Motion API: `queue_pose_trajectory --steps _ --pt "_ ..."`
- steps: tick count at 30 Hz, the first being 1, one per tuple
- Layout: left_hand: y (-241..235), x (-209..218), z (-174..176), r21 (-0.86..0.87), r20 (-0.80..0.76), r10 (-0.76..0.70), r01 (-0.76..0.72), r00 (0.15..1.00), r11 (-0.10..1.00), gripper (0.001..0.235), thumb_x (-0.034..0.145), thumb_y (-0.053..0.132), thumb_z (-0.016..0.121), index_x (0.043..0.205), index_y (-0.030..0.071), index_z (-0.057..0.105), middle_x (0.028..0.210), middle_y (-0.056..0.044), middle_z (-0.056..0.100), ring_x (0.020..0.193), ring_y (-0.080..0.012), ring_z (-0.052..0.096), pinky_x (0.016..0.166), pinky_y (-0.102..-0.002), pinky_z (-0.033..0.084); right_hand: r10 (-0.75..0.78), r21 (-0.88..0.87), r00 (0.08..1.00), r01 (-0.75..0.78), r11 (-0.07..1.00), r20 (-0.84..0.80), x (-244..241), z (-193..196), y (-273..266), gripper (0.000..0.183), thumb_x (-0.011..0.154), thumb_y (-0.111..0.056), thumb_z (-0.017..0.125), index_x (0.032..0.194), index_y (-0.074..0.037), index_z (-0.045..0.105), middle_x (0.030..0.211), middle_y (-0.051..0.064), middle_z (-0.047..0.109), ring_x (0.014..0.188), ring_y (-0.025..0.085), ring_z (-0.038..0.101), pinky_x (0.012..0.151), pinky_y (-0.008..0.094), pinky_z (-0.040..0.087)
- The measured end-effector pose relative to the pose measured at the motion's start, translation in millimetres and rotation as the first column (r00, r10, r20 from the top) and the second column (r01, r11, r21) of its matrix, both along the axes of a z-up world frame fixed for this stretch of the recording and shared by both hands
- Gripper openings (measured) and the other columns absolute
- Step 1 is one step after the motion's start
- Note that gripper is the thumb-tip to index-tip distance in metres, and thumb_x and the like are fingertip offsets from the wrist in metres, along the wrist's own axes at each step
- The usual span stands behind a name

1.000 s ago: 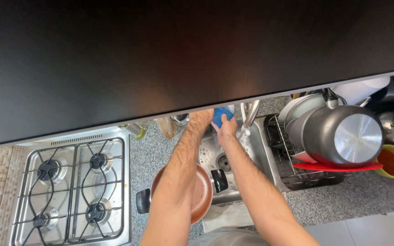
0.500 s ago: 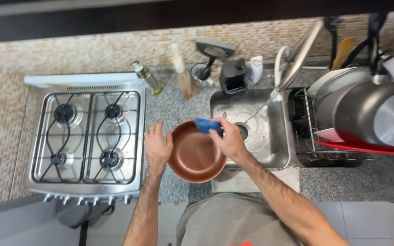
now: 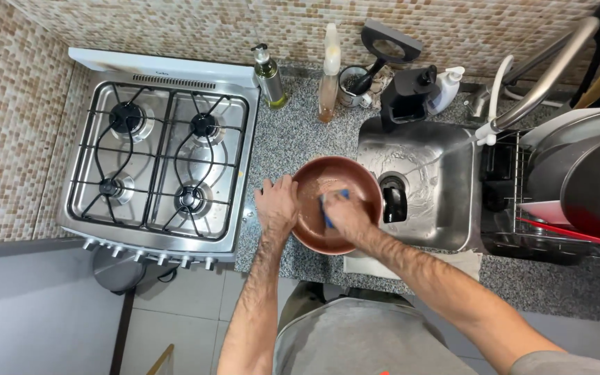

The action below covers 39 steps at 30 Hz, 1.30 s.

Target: Washing a ladle and two pots in a kitchen sink using a sponge.

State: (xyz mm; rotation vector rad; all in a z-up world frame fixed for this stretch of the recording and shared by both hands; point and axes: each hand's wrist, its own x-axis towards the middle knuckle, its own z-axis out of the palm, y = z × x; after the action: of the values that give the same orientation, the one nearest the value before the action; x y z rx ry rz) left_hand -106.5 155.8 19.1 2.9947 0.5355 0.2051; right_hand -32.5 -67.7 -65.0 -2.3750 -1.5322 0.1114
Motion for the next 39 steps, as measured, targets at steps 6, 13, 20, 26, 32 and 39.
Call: queue_pose_trajectory --steps 6,13,20,26,32,39 --pt "1.7 0.6 10.3 -0.015 0.099 -0.029 0.031 0.995 0.999 0.035 0.119 0.046 0.04 0.102 0.025 0.062 0.096 -0.003 0.077 0.103 -0.0294 0.067 0.084 -0.049 0.055 -0.075 -0.221 0.981 0.114 0.968 0.179 25.9 24.2 58.4 0.062 0.097 -0.037 0.081 0.15 -0.014 0.057 0.14 0.003 0.062 0.136 0.021 0.062 0.124 0.03 0.048" --pt "1.3 -0.2 5.1 0.023 0.097 -0.051 0.049 0.994 0.999 0.036 0.118 0.045 0.043 0.099 0.024 0.065 0.093 -0.003 0.077 0.104 -0.0296 0.068 0.084 -0.05 0.056 -0.101 -0.62 0.961 -0.084 0.78 -0.258 -3.2 62.7 10.8 0.011 0.101 -0.008 0.075 0.092 -0.009 0.081 0.087 0.006 0.079 0.073 0.016 0.076 0.07 0.028 0.072" --pt "2.7 1.7 0.0 0.012 0.113 -0.038 0.037 0.993 0.999 0.035 0.118 0.045 0.042 0.101 0.025 0.065 0.096 0.0 0.079 0.103 -0.0273 0.067 0.082 -0.047 0.056 -0.194 0.141 0.98 0.187 0.972 0.035 71.5 -82.9 51.0 0.03 0.098 -0.06 0.058 0.091 -0.035 0.075 0.09 -0.014 0.068 0.093 0.016 0.072 0.076 0.033 0.064" --pt "0.8 2.6 3.9 0.029 0.158 -0.037 0.033 0.987 0.999 0.037 0.118 0.045 0.042 0.099 0.024 0.066 0.092 -0.001 0.077 0.1 -0.0275 0.067 0.08 -0.048 0.057 -0.052 -0.505 0.893 -0.203 0.839 -0.446 -27.1 42.2 40.7 0.018 0.105 -0.011 0.069 0.101 -0.01 0.086 0.093 0.004 0.086 0.08 0.014 0.082 0.078 0.032 0.072" --pt "-0.8 1.8 11.4 0.053 0.195 -0.04 0.031 0.98 0.998 0.035 0.117 0.045 0.045 0.097 0.025 0.065 0.089 0.0 0.074 0.098 -0.0266 0.067 0.078 -0.047 0.057 0.079 0.426 0.685 0.353 0.833 -0.724 24.0 0.1 -38.4 0.05 0.102 -0.012 0.057 0.053 -0.021 0.067 0.054 0.003 0.064 0.063 0.028 0.072 0.052 0.037 0.049" --pt "5.8 2.3 -1.4 0.055 0.193 -0.06 0.05 0.979 0.997 0.034 0.117 0.045 0.045 0.097 0.026 0.066 0.089 0.0 0.074 0.099 -0.0264 0.068 0.079 -0.046 0.057 -0.272 -0.484 0.961 0.26 0.835 0.047 40.3 31.6 28.0 0.019 0.096 -0.021 0.066 0.09 -0.014 0.082 0.109 0.01 0.076 0.105 0.042 0.075 0.057 0.048 0.067"
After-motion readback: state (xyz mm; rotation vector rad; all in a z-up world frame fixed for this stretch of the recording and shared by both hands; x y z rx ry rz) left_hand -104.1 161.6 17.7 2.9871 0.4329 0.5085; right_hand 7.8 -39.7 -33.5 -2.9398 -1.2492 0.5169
